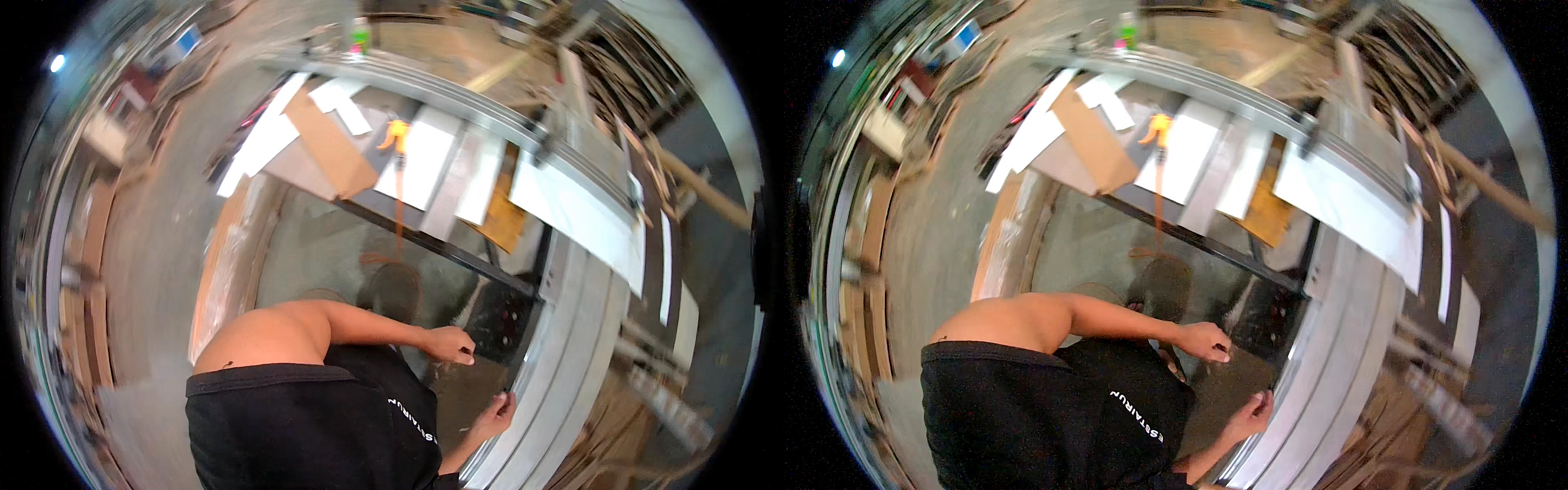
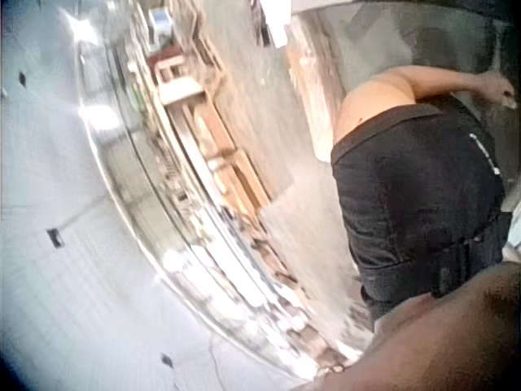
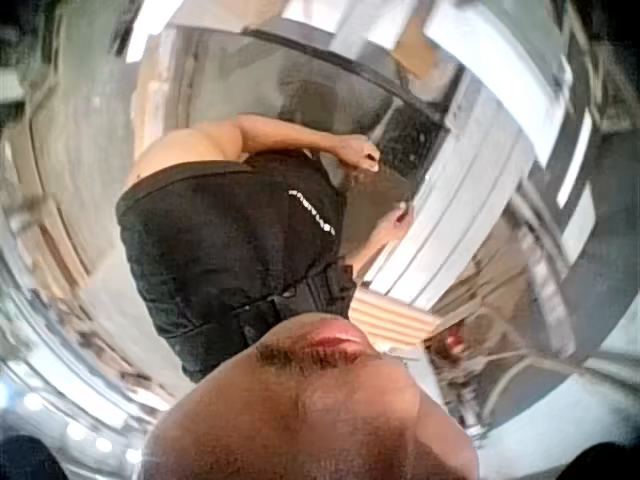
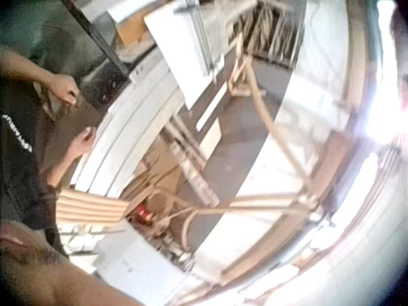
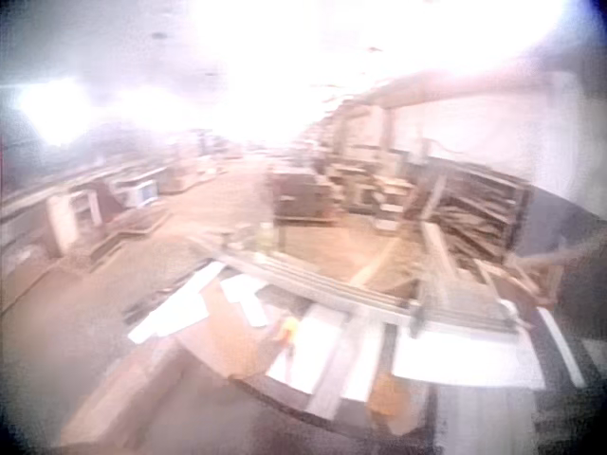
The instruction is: The person walks to a table saw in a workshop and begins cutting long wooden dowels. They feed the dowels through the saw blade one by one, using a push stick for safety, and stack the cut pieces on the table.
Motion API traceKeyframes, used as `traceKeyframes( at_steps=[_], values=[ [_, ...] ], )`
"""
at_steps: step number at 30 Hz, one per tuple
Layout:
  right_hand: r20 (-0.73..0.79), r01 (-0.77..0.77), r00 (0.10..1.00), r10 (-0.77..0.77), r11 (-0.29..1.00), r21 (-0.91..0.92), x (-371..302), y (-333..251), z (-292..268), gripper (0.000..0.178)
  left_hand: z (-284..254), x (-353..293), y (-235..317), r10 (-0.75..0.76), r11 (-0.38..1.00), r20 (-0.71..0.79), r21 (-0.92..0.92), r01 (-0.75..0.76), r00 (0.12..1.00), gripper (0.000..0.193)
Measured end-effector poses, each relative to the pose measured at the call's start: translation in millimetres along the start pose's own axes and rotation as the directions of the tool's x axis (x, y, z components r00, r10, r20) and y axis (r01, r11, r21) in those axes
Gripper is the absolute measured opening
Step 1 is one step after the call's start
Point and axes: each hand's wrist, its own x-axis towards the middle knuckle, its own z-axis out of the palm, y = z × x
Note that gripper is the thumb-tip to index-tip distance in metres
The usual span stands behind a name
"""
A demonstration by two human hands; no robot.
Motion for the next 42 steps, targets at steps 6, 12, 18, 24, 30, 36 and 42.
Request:
traceKeyframes(
  at_steps=[6, 12, 18, 24, 30, 36, 42],
  values=[
    [0.39, 0.019, 0.92, -0.037, 0.999, 0.049, -6.0, -72.1, 107.1, 0.038, -75.6, -86.3, -53.0, -0.19, 0.981, -0.201, 0.004, 0.195, 0.961, 0.043],
    [0.644, 0.106, 0.743, -0.184, 0.982, 0.157, 12.1, -85.5, 187.2, 0.042, -88.2, -173.8, -111.7, -0.443, 0.896, -0.258, -0.1, 0.432, 0.859, 0.051],
    [0.896, 0.274, 0.311, -0.317, 0.933, 0.235, 37.1, -116.3, 266.2, 0.048, -37.6, -298.0, -176.6, -0.826, 0.537, -0.552, -0.704, 0.465, 0.118, 0.046],
    [0.965, 0.479, -0.021, -0.261, 0.845, 0.239, -3.0, -170.3, 326.2, 0.046, 51.1, -399.9, -139.1, -0.864, 0.06, -0.227, -0.933, 0.356, -0.449, 0.05],
    [0.923, 0.543, -0.359, -0.139, 0.773, 0.328, -99.6, -185.3, 375.5, 0.045, 159.9, -480.5, -168.0, -0.82, 0.017, -0.146, -0.973, 0.231, -0.554, 0.05],
    [0.95, 0.505, -0.313, -0.01, 0.845, 0.175, -182.7, -184.6, 421.5, 0.048, 150.0, -567.1, -163.6, -0.808, 0.132, -0.036, -0.984, -0.121, -0.588, 0.044],
    [0.926, 0.616, -0.248, 0.284, 0.784, -0.076, -238.9, -181.0, 436.7, 0.046, 202.0, -671.4, -181.2, -0.736, 0.19, -0.007, -0.962, -0.196, -0.677, 0.045]
  ],
)
